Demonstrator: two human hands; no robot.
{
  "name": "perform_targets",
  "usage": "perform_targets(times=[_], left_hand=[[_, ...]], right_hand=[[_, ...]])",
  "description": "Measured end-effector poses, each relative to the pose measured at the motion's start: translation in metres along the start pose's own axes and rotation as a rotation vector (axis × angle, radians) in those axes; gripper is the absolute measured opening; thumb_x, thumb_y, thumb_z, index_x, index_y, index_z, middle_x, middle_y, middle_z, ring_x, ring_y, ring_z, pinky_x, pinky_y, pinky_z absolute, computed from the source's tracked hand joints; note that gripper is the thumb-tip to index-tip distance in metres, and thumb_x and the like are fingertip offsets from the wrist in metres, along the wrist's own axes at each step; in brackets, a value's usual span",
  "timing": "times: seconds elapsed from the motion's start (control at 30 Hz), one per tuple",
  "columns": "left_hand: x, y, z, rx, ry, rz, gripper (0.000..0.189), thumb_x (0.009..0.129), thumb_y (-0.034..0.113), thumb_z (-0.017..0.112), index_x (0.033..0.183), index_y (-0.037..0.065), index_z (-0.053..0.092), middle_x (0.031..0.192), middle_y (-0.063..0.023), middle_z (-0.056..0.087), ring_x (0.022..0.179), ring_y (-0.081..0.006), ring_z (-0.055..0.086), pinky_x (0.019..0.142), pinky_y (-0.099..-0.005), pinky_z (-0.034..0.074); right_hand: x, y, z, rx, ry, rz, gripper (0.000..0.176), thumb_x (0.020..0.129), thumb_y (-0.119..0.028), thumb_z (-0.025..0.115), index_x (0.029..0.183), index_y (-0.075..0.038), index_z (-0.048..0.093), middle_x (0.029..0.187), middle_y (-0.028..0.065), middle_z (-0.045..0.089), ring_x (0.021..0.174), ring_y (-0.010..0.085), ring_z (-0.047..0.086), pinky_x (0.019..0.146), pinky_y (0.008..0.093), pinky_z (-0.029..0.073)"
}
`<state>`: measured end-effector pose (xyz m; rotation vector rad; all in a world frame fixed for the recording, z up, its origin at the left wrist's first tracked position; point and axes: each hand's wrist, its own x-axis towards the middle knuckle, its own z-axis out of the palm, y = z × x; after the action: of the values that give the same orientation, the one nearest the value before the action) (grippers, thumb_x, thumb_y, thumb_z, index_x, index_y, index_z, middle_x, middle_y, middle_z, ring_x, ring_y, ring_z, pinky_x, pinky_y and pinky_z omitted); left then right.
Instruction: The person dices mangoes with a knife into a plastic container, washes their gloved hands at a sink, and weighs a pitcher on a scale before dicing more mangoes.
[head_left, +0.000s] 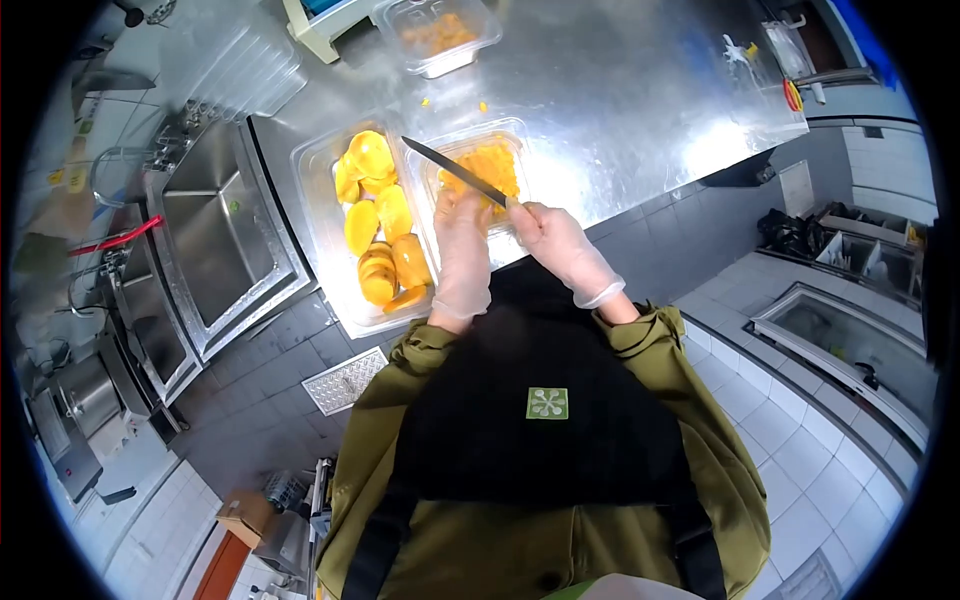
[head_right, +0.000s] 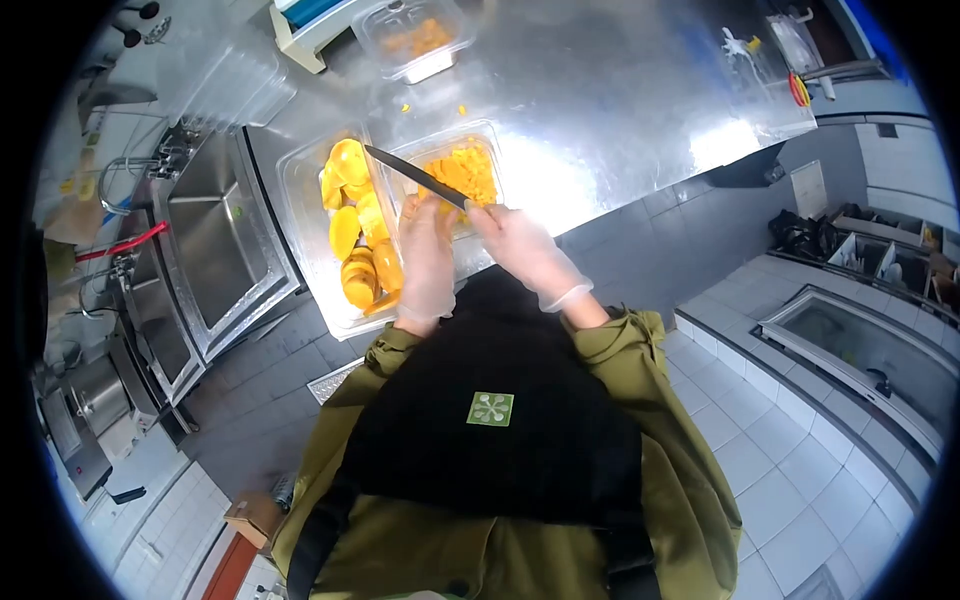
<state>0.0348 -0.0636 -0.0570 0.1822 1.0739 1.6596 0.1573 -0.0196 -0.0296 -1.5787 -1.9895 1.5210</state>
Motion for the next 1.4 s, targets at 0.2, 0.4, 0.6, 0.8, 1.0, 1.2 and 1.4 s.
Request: perform_targets(times=[0.2, 0.4, 0.6, 0.8, 1.0, 1.2, 1.4], left_hand=[[0.008, 0.003, -0.007, -0.237, 0.095, -0.124, 0.018, 0.085, 0.01, 0.051, 0.103, 0.006, 0.047, 0.104, -0.0049, 0.054, 0.1, -0.0141, 0.05, 0.089, -0.0284, 0.038], [0.001, 0.005, -0.002, -0.184, 0.087, -0.056, 0.016, 0.083, 0.008, 0.052, 0.098, 0.004, 0.049, 0.098, -0.0049, 0.053, 0.094, -0.0118, 0.05, 0.08, -0.0246, 0.041], [-0.005, -0.013, -0.017, -0.036, 0.062, -0.01, 0.008, 0.084, 0.005, 0.051, 0.09, 0.004, 0.048, 0.096, -0.0075, 0.055, 0.09, -0.0134, 0.053, 0.083, -0.0266, 0.043], [-0.001, -0.001, -0.017, -0.195, 0.056, -0.047, 0.009, 0.083, 0.003, 0.053, 0.089, 0.005, 0.046, 0.097, -0.0096, 0.056, 0.092, -0.0156, 0.055, 0.087, -0.029, 0.044], [0.004, -0.003, -0.015, -0.205, 0.01, -0.098, 0.018, 0.083, 0.004, 0.051, 0.101, 0.002, 0.05, 0.099, -0.0057, 0.057, 0.094, -0.0121, 0.055, 0.086, -0.0249, 0.042], [0.004, -0.013, -0.012, -0.218, -0.015, 0.0, 0.011, 0.081, 0.002, 0.054, 0.091, 0.005, 0.053, 0.094, -0.0035, 0.059, 0.087, -0.0087, 0.054, 0.082, -0.0231, 0.042], [0.002, -0.023, -0.011, -0.065, 0.006, 0.051, 0.009, 0.079, 0.001, 0.056, 0.078, 0.008, 0.051, 0.088, -0.0019, 0.059, 0.081, -0.0077, 0.053, 0.077, -0.0234, 0.042]], right_hand=[[-0.001, 0.009, 0.002, -0.057, 0.044, -0.05, 0.042, 0.089, -0.037, 0.046, 0.078, 0.001, 0.06, 0.064, 0.0215, 0.057, 0.062, 0.0361, 0.058, 0.058, 0.0393, 0.045], [-0.001, -0.002, 0.025, -0.452, 0.358, -0.258, 0.038, 0.087, -0.035, 0.051, 0.067, -0.003, 0.057, 0.054, 0.0163, 0.055, 0.052, 0.034, 0.057, 0.049, 0.0399, 0.046], [0.012, -0.011, 0.031, -0.489, 0.378, -0.148, 0.038, 0.088, -0.034, 0.05, 0.068, -0.002, 0.057, 0.061, 0.0187, 0.058, 0.057, 0.0365, 0.057, 0.052, 0.0403, 0.046], [0.008, -0.013, 0.005, -0.015, 0.115, 0.089, 0.048, 0.089, -0.041, 0.044, 0.08, 0.004, 0.061, 0.064, 0.0205, 0.058, 0.064, 0.03, 0.059, 0.062, 0.0363, 0.045], [0.001, -0.002, 0.002, -0.099, -0.049, 0.058, 0.045, 0.089, -0.039, 0.045, 0.08, 0.002, 0.061, 0.067, 0.0211, 0.058, 0.066, 0.0334, 0.058, 0.064, 0.0376, 0.045], [0.011, 0.009, 0.013, -0.392, 0.209, -0.249, 0.039, 0.087, -0.037, 0.049, 0.069, -0.003, 0.057, 0.059, 0.0171, 0.057, 0.058, 0.0357, 0.058, 0.053, 0.0416, 0.046], [0.016, 0.002, 0.022, -0.475, 0.302, -0.185, 0.039, 0.087, -0.036, 0.049, 0.068, -0.003, 0.057, 0.056, 0.0177, 0.056, 0.056, 0.0355, 0.058, 0.052, 0.0415, 0.046]])
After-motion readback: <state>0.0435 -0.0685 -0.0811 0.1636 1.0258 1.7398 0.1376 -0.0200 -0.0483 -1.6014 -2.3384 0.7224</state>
